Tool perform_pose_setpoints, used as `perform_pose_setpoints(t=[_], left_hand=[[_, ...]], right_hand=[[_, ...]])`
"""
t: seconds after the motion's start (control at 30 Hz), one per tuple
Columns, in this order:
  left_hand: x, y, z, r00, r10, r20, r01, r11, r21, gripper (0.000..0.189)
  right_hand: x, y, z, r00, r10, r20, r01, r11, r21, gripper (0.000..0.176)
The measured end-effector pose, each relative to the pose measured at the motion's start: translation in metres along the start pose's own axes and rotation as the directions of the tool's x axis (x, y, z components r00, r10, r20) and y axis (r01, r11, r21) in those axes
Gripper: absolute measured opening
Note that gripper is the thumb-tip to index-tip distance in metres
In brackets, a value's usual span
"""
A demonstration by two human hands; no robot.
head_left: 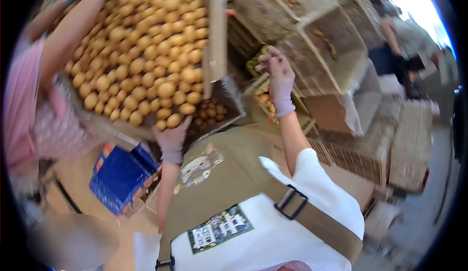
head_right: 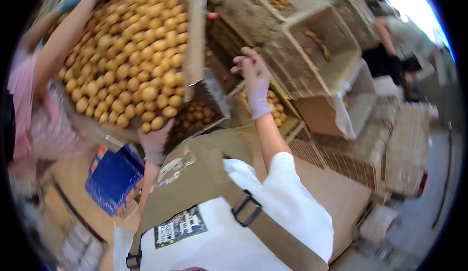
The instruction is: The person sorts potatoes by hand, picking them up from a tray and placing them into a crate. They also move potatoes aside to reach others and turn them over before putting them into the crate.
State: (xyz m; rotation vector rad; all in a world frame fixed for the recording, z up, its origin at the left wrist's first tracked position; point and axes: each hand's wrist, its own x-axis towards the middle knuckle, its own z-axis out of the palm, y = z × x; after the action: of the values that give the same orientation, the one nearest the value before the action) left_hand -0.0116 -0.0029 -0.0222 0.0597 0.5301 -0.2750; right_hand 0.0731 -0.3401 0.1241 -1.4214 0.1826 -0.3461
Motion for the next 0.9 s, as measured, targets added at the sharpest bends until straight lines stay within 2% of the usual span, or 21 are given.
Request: perform_pose_setpoints(t=[0.03,0.07,0.1,0.17,0.2,0.23,0.3,0.33,0.37,0.43,0.47,0.53,0.57,0.63,0.67,0.73,0.77,0.83,0.9], left_hand=[[-0.002,-0.002,-0.001,1.0,0.013,0.018,-0.013,1.0,0.009,0.078],[-0.004,-0.004,0.0,0.999,0.033,0.036,-0.034,0.999,0.019,0.075],[-0.006,-0.007,0.001,0.997,0.061,0.05,-0.062,0.998,0.027,0.073],[-0.007,-0.009,0.003,0.988,0.124,0.089,-0.129,0.99,0.056,0.068],[-0.008,-0.009,0.004,0.983,0.153,0.103,-0.161,0.984,0.074,0.066],[-0.007,-0.01,0.002,0.978,0.18,0.106,-0.19,0.978,0.09,0.064],[-0.007,-0.012,-0.008,0.97,0.236,0.063,-0.241,0.965,0.1,0.059],[-0.003,-0.014,-0.019,0.966,0.257,0.028,-0.258,0.961,0.101,0.055],[0.003,-0.016,-0.03,0.963,0.271,-0.006,-0.269,0.957,0.105,0.052],[0.013,-0.021,-0.043,0.954,0.29,-0.072,-0.281,0.953,0.112,0.046],[0.017,-0.023,-0.05,0.95,0.296,-0.104,-0.283,0.952,0.118,0.043],[0.015,-0.022,-0.039,0.982,0.17,-0.084,-0.172,0.985,-0.021,0.049],[0.013,-0.019,-0.029,0.992,0.111,-0.064,-0.117,0.989,-0.089,0.052],[0.0,-0.016,0.002,0.984,0.126,-0.126,-0.14,0.984,-0.108,0.064],[-0.007,-0.015,0.018,0.979,0.129,-0.159,-0.148,0.982,-0.114,0.071],[-0.002,-0.016,0.022,0.971,0.139,-0.195,-0.156,0.985,-0.075,0.082],[0.001,-0.017,0.021,0.977,0.134,-0.164,-0.152,0.983,-0.099,0.082],[0.0,-0.019,0.022,0.986,0.127,-0.106,-0.142,0.979,-0.146,0.082],[0.003,-0.019,0.021,0.978,0.117,-0.175,-0.147,0.974,-0.173,0.08]], right_hand=[[-0.015,0.005,0.033,0.992,0.001,0.125,0.02,0.985,-0.172,0.033],[-0.019,0.005,0.056,0.873,-0.232,0.428,0.407,0.83,-0.381,0.035],[-0.021,0.006,0.073,0.6,-0.357,0.716,0.766,0.515,-0.385,0.038],[-0.042,0.014,0.11,0.456,-0.287,0.842,0.811,0.524,-0.26,0.041],[-0.051,0.018,0.123,0.463,-0.169,0.87,0.763,0.575,-0.294,0.04],[-0.051,0.026,0.13,0.398,-0.138,0.907,0.833,0.469,-0.294,0.038],[-0.048,0.046,0.134,0.375,-0.036,0.926,0.891,0.29,-0.349,0.038],[-0.042,0.048,0.141,0.396,0.191,0.898,0.836,0.329,-0.439,0.04],[-0.036,0.049,0.15,0.494,0.303,0.815,0.69,0.434,-0.579,0.04],[-0.041,0.053,0.157,0.433,-0.023,0.901,0.877,0.243,-0.415,0.039],[-0.041,0.059,0.155,0.401,0.023,0.916,0.882,0.259,-0.393,0.039],[-0.038,0.069,0.146,0.341,0.114,0.933,0.885,0.295,-0.36,0.038],[-0.034,0.068,0.144,0.336,0.115,0.935,0.898,0.259,-0.355,0.038],[-0.031,0.064,0.139,0.332,0.12,0.936,0.916,0.194,-0.35,0.039],[-0.033,0.067,0.134,0.333,0.202,0.921,0.9,0.223,-0.374,0.041],[-0.037,0.066,0.138,0.388,0.138,0.911,0.884,0.225,-0.41,0.042],[-0.038,0.066,0.139,0.413,0.105,0.905,0.876,0.227,-0.426,0.043],[-0.045,0.063,0.133,0.354,0.193,0.915,0.904,0.181,-0.387,0.043],[-0.045,0.064,0.127,0.31,0.251,0.917,0.916,0.181,-0.359,0.043]])
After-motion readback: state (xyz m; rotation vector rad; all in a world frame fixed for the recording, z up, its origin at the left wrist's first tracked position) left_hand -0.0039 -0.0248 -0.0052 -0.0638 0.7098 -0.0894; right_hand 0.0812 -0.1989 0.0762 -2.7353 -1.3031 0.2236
